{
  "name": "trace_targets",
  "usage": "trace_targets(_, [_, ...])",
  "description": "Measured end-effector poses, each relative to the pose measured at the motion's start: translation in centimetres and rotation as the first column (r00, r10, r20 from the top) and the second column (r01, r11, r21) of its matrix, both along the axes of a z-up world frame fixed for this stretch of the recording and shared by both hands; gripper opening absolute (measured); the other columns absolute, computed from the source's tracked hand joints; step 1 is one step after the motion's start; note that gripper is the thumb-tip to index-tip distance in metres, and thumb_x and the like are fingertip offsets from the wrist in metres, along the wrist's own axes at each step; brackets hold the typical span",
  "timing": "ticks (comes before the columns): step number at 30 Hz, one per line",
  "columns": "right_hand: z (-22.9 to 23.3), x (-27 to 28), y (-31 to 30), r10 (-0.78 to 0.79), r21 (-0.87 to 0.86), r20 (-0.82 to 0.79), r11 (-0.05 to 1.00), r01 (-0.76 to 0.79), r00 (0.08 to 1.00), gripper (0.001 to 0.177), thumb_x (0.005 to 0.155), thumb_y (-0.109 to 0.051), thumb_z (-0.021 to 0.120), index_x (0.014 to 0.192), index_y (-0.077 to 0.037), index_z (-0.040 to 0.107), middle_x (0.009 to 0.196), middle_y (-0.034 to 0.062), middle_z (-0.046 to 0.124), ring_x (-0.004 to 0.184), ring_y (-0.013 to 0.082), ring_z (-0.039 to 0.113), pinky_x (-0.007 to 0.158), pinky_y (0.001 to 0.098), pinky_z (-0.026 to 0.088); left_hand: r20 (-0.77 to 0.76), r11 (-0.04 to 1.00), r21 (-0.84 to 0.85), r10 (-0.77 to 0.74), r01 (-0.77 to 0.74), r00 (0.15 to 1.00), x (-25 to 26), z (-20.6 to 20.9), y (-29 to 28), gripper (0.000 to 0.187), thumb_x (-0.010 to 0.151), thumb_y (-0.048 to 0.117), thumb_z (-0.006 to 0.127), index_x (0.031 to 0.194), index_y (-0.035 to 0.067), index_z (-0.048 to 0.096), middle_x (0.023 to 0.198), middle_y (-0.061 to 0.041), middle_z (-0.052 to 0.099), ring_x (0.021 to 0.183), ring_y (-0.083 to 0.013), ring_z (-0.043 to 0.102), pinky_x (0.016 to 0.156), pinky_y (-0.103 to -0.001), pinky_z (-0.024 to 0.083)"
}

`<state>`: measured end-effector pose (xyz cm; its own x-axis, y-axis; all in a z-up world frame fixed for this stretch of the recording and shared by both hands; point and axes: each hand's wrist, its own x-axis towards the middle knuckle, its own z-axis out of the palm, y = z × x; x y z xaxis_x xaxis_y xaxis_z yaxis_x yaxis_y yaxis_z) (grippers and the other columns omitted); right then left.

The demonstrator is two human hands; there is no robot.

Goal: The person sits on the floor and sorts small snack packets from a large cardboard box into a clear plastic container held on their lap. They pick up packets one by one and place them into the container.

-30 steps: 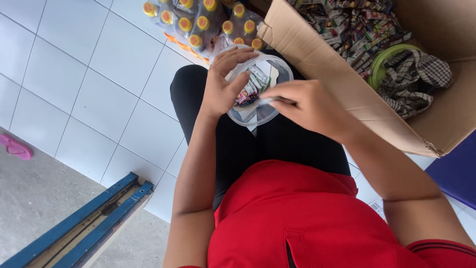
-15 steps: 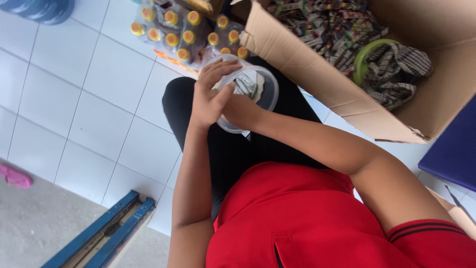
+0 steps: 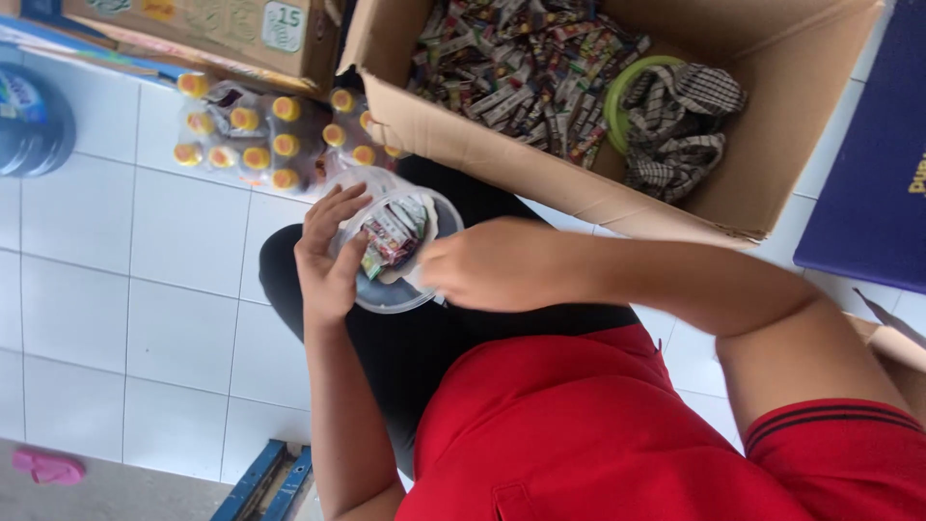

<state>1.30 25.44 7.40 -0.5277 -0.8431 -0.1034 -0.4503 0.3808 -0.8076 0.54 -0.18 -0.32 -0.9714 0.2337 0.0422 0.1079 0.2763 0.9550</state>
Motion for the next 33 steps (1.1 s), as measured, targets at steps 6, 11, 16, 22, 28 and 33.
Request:
trace_targets(6, [5.5,-9.1,10.7,-0.478,0.738,-0.097,0.554,0.385,0.873,0.033,0.107,-0.016,0.049,0.132,-0.022,0.069,0.107,0.0146,0.077,0.091,0.0309,0.075,0.091,0.041,0.058,0.022,0.999,0.041,-0.001,0.0,1.0,-0.3,-0.1,0.1,0.041,0.087,0.018,0.065,0.125,0.002,0.072,0.141,-0.013,0.067,0.15,-0.0331,0.045,0.129,-0.048,0.029])
trace_targets(11, [-20.5,-13.0,19.5,-0.149,0.87,-0.166,0.443,0.216,0.975,0.038,0.089,-0.018,0.068,0.127,-0.019,0.074,0.123,0.0155,0.071,0.114,0.0345,0.065,0.089,0.0471,0.057,0.045,0.998,0.058,0.0,-0.002,0.999,-0.4,-0.6,0.1,0.042,0.088,0.019,0.065,0.125,0.002,0.071,0.141,-0.013,0.066,0.152,-0.033,0.044,0.13,-0.048,0.028])
trace_targets(16, [-29.1,-10.7,22.6,0.166,0.776,-0.478,0.54,0.327,0.862,0.033,0.086,-0.02,0.068,0.118,-0.015,0.074,0.121,0.0123,0.069,0.113,0.0309,0.063,0.082,0.0484,0.053,0.042,0.999,0.025,0.035,-0.036,0.999,-0.8,-0.7,0.0,0.043,0.086,0.018,0.064,0.125,0.001,0.071,0.141,-0.013,0.067,0.151,-0.0332,0.045,0.13,-0.048,0.029])
trace_targets(22, [-25.7,-9.9,22.8,0.301,0.784,-0.499,0.556,0.275,0.812,0.022,0.085,-0.027,0.068,0.104,-0.021,0.075,0.12,0.0041,0.07,0.121,0.0241,0.062,0.091,0.0443,0.051,0.044,0.998,0.008,0.065,-0.065,0.997,-0.9,-0.2,0.0,0.044,0.083,0.016,0.063,0.124,0.002,0.072,0.14,-0.014,0.067,0.148,-0.0346,0.047,0.128,-0.047,0.031])
trace_targets(28, [-21.1,-10.3,22.8,0.083,0.773,-0.378,0.577,0.265,0.922,0.028,0.094,-0.033,0.07,0.117,-0.016,0.074,0.109,0.0149,0.076,0.102,0.0346,0.073,0.096,0.0483,0.055,0.002,0.998,-0.014,0.067,-0.067,0.998,-0.7,-0.1,-0.1,0.045,0.08,0.015,0.063,0.123,0.005,0.074,0.138,-0.014,0.07,0.145,-0.0353,0.051,0.127,-0.047,0.033])
trace_targets(33, [-8.4,-7.7,20.4,-0.521,0.092,-0.347,0.809,0.581,0.78,0.028,0.109,-0.014,0.077,0.13,0.0,0.065,0.116,0.0171,0.074,0.098,0.0219,0.073,0.086,0.0363,0.059,0.002,0.999,0.013,0.044,-0.044,0.999,-0.6,0.2,0.1,0.044,0.082,0.016,0.062,0.123,0.006,0.073,0.138,-0.012,0.07,0.144,-0.0356,0.05,0.127,-0.047,0.032])
